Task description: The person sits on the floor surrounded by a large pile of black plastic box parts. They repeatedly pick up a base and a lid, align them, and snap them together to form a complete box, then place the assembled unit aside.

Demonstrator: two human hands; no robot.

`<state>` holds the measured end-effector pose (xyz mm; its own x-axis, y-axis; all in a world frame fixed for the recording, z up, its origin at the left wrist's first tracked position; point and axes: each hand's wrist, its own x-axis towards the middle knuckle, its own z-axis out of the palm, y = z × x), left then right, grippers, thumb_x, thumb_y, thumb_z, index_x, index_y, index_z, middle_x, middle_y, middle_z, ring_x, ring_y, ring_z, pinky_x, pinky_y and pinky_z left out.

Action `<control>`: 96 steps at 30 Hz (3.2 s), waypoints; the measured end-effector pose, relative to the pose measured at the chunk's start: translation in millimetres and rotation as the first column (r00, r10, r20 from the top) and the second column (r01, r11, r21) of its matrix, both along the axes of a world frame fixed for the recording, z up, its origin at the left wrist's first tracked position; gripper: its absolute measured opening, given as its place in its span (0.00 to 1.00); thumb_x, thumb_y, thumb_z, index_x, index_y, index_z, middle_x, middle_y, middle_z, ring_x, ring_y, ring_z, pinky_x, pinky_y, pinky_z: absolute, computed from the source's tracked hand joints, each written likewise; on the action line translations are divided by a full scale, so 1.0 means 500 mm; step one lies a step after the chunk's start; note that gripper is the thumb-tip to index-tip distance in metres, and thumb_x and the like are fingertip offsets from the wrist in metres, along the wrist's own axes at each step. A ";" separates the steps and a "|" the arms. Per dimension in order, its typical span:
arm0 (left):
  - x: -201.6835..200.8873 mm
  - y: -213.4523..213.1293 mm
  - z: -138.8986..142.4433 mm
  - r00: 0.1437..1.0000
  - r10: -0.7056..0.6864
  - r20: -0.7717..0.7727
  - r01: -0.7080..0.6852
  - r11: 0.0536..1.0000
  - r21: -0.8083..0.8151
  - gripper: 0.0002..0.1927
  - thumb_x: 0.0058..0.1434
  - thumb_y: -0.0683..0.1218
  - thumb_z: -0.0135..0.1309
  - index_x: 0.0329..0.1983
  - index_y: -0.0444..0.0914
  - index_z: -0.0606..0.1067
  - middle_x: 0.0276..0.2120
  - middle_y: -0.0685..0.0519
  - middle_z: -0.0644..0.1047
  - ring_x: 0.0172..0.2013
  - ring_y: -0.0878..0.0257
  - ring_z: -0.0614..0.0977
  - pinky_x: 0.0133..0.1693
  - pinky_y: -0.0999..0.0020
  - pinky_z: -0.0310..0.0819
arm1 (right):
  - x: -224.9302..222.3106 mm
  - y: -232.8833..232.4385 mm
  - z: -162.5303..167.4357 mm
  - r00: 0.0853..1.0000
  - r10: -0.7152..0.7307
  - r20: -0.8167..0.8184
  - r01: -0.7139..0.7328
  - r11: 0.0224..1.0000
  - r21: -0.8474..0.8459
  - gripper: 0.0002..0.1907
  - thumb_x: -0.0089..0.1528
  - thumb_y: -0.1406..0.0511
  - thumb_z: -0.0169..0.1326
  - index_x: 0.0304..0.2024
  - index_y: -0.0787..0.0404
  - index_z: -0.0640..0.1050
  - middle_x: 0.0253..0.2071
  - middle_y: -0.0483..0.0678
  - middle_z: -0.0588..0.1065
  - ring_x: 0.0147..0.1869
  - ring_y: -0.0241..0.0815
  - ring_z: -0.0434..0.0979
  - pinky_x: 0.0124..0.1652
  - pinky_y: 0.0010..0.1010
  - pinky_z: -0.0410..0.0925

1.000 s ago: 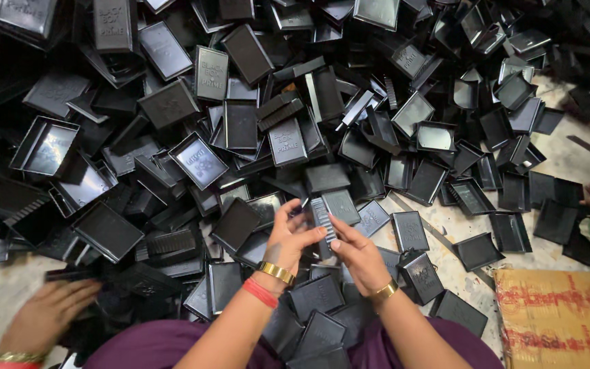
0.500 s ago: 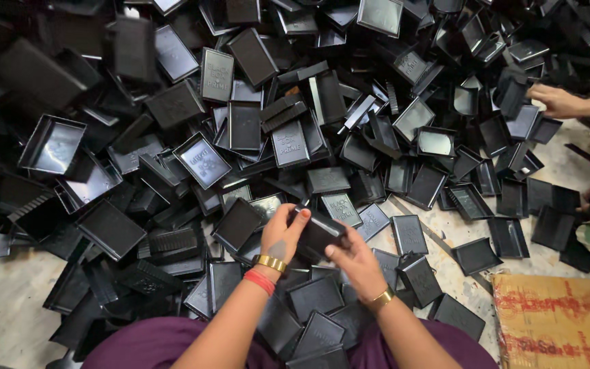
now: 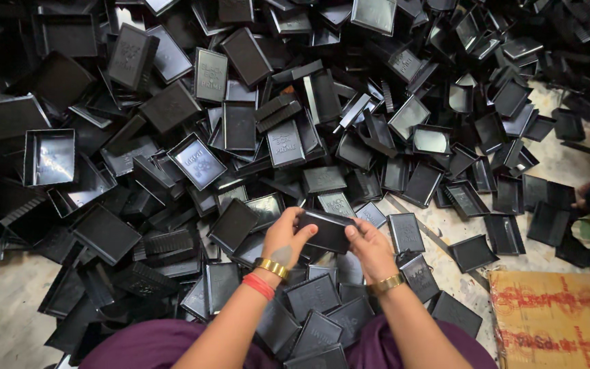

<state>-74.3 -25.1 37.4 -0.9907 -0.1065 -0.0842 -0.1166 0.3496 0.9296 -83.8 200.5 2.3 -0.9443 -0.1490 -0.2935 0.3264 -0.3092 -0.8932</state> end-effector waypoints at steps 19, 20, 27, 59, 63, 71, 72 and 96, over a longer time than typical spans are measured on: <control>0.014 0.012 0.026 1.000 0.007 0.023 -0.006 0.999 -0.035 0.25 0.52 0.46 0.66 0.53 0.38 0.73 0.43 0.45 0.83 0.44 0.53 0.86 0.46 0.62 0.79 | -0.013 0.001 0.004 0.999 0.052 0.006 -0.051 0.995 -0.087 0.18 0.66 0.64 0.54 0.56 0.66 0.75 0.50 0.50 0.78 0.53 0.39 0.78 0.56 0.33 0.69; 0.011 0.008 0.032 0.999 0.019 0.031 -0.016 0.997 -0.076 0.26 0.52 0.48 0.66 0.53 0.38 0.74 0.43 0.45 0.83 0.45 0.53 0.86 0.46 0.62 0.79 | -0.013 -0.003 0.009 0.996 0.080 0.038 -0.076 0.992 -0.096 0.18 0.65 0.63 0.54 0.56 0.64 0.75 0.49 0.49 0.79 0.53 0.38 0.78 0.55 0.33 0.69; -0.012 -0.086 0.098 0.994 0.059 0.088 -0.011 0.883 -0.468 0.21 0.59 0.60 0.64 0.45 0.42 0.80 0.41 0.46 0.82 0.44 0.48 0.83 0.46 0.53 0.76 | 0.017 -0.022 0.086 0.957 0.283 0.061 -0.284 0.959 0.008 0.22 0.62 0.64 0.59 0.58 0.64 0.77 0.48 0.49 0.79 0.51 0.38 0.77 0.51 0.32 0.71; 0.022 0.019 -0.011 0.991 -0.128 0.049 0.131 0.775 -0.618 0.28 0.43 0.53 0.69 0.44 0.38 0.72 0.48 0.42 0.74 0.51 0.43 0.73 0.52 0.52 0.68 | -0.001 -0.046 -0.015 0.960 -0.152 0.233 0.167 0.985 -0.045 0.26 0.61 0.52 0.59 0.58 0.54 0.72 0.44 0.42 0.76 0.45 0.39 0.76 0.44 0.41 0.72; -0.009 0.016 0.014 0.992 0.128 -0.009 -0.128 0.991 -0.029 0.31 0.42 0.49 0.67 0.48 0.37 0.70 0.45 0.44 0.79 0.46 0.49 0.81 0.50 0.60 0.75 | -0.004 -0.036 0.016 0.931 -0.202 0.303 0.193 0.979 0.059 0.26 0.61 0.48 0.50 0.58 0.48 0.72 0.46 0.39 0.78 0.48 0.38 0.77 0.43 0.43 0.71; 0.024 -0.031 0.070 0.375 -0.921 0.104 0.785 0.375 0.493 0.23 0.55 0.48 0.65 0.54 0.37 0.78 0.45 0.52 0.82 0.47 0.63 0.81 0.52 0.67 0.76 | -0.016 -0.006 0.028 0.946 -0.255 0.200 0.277 0.956 -0.092 0.27 0.66 0.46 0.50 0.61 0.52 0.72 0.41 0.49 0.78 0.43 0.47 0.79 0.38 0.42 0.71; 0.030 -0.038 0.076 0.176 -0.979 0.100 0.749 0.199 0.632 0.22 0.59 0.49 0.64 0.55 0.37 0.79 0.47 0.53 0.82 0.48 0.63 0.82 0.54 0.68 0.76 | -0.019 0.001 0.026 0.940 -0.258 0.224 0.290 0.949 -0.123 0.27 0.65 0.47 0.51 0.62 0.49 0.73 0.41 0.50 0.79 0.43 0.46 0.79 0.37 0.40 0.70; 0.001 -0.005 0.073 0.973 -0.217 0.076 0.145 0.836 0.528 0.14 0.64 0.50 0.55 0.46 0.37 0.81 0.36 0.47 0.83 0.38 0.50 0.83 0.43 0.56 0.77 | 0.032 -0.065 0.070 0.975 0.209 -0.079 -0.220 0.958 -0.185 0.45 0.57 0.67 0.63 0.75 0.56 0.59 0.57 0.49 0.72 0.58 0.41 0.74 0.56 0.32 0.69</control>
<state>-73.9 -27.7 73.9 -0.9646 0.1684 -0.2030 -0.2286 -0.1501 0.9619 -67.7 168.1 37.0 -0.8984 -0.3982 -0.1851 0.3531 -0.4046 -0.8436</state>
